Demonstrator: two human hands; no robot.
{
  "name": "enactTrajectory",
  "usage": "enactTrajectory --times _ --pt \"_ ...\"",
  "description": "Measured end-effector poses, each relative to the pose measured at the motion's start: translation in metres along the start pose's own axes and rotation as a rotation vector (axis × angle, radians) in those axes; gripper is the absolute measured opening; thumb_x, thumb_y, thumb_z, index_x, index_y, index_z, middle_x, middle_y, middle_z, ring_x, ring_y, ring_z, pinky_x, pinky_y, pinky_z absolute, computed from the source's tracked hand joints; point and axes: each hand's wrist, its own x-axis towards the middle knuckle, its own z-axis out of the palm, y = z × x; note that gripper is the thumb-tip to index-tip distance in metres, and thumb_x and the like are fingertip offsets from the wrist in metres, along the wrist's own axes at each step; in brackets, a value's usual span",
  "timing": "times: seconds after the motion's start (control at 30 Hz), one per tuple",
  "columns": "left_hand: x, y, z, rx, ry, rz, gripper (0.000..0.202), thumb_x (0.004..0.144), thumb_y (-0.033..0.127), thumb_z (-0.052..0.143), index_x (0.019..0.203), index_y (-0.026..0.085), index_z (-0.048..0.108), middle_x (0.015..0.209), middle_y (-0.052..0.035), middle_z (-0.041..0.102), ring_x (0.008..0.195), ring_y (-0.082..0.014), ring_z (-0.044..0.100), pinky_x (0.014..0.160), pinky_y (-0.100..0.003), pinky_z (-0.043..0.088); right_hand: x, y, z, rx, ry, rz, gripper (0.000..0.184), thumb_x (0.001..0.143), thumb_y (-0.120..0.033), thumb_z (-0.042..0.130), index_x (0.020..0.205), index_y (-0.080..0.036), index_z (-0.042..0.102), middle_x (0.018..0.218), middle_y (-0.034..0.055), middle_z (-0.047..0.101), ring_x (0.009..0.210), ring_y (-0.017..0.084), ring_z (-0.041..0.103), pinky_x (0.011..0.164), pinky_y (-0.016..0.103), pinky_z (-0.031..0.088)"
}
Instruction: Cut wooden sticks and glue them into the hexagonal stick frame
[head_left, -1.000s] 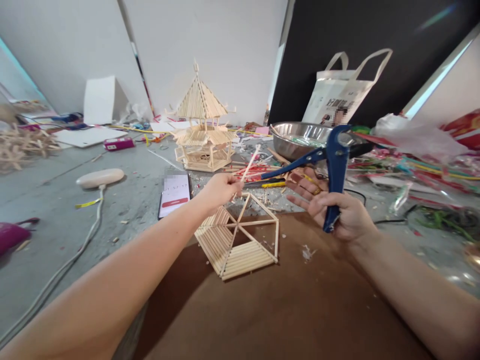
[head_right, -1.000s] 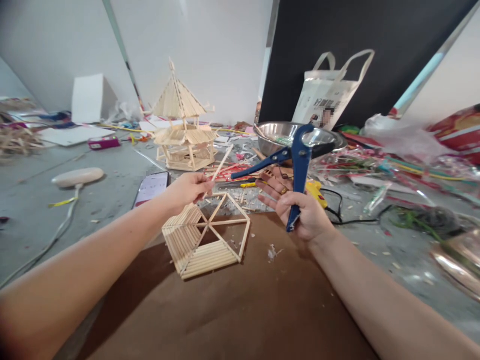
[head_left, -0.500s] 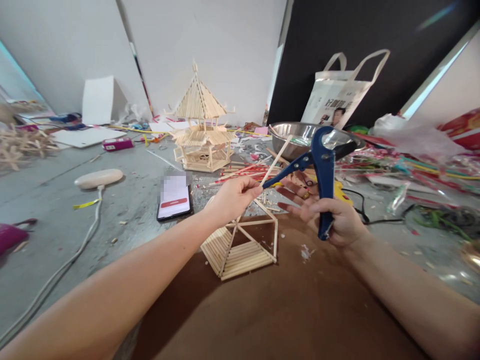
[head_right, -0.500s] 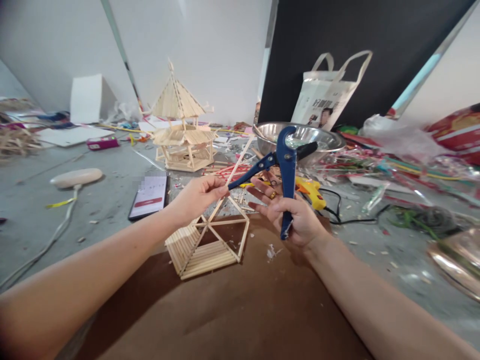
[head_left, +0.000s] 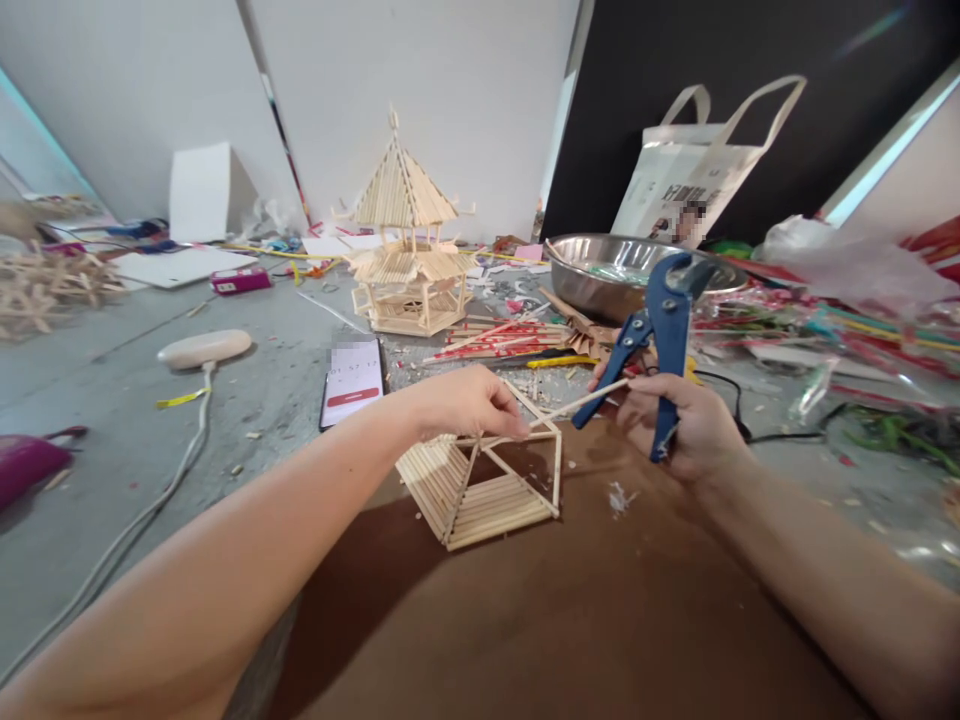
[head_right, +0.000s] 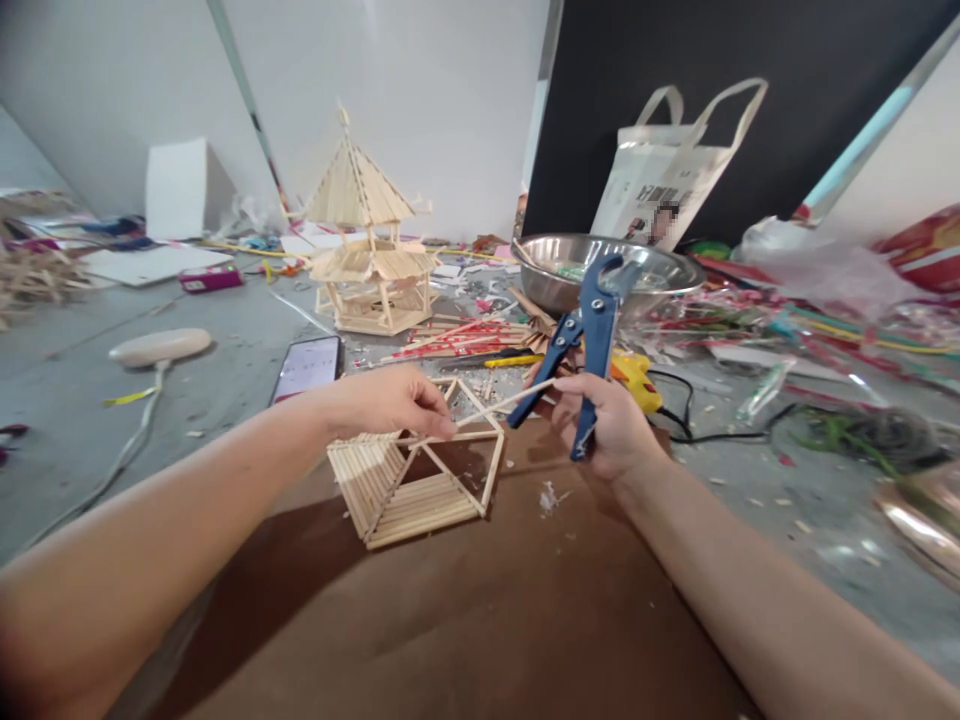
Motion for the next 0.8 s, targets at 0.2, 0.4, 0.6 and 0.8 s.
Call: enactTrajectory --times 0.2,0.4,0.6,0.8 --pt "0.003 -0.008 0.001 0.187 -0.177 0.04 0.019 0.057 0.036 0.058 0.063 0.019 0.064 0.056 0.0009 0.06 0.051 -0.0096 0.049 0.048 -0.019 0.032 0.016 0.004 -0.015 0.064 0.113 0.046 0.014 0.059 -0.01 0.044 0.066 -0.015 0.054 0.061 0.0034 0.058 0.062 0.015 0.056 0.06 0.029 0.047" --pt "0.007 -0.012 0.005 0.211 -0.213 0.061 0.014 0.058 0.031 0.058 0.059 0.018 0.064 0.053 0.0007 0.06 0.048 -0.0089 0.049 0.046 -0.018 0.032 0.017 0.005 -0.015 0.092 0.13 0.059 0.014 0.058 -0.009 0.045 0.067 -0.017 0.051 0.061 0.0026 0.058 0.062 0.016 0.057 0.06 0.032 0.046" --pt "0.008 -0.013 0.006 0.227 -0.23 0.058 0.013 0.058 0.029 0.058 0.057 0.018 0.064 0.05 0.0006 0.059 0.046 -0.0088 0.049 0.046 -0.019 0.032 0.012 0.003 -0.008 0.111 0.096 0.047 0.012 0.057 -0.007 0.045 0.059 -0.019 0.045 0.06 0.0027 0.057 0.061 0.016 0.056 0.059 0.032 0.046" --pt "0.009 -0.017 0.008 0.24 -0.225 0.072 0.012 0.056 0.029 0.06 0.056 0.018 0.064 0.049 0.0011 0.059 0.046 -0.0088 0.05 0.045 -0.018 0.032 0.013 0.003 -0.008 0.121 0.095 0.042 0.014 0.056 -0.007 0.045 0.062 -0.019 0.046 0.061 0.0002 0.057 0.059 0.014 0.056 0.06 0.032 0.045"
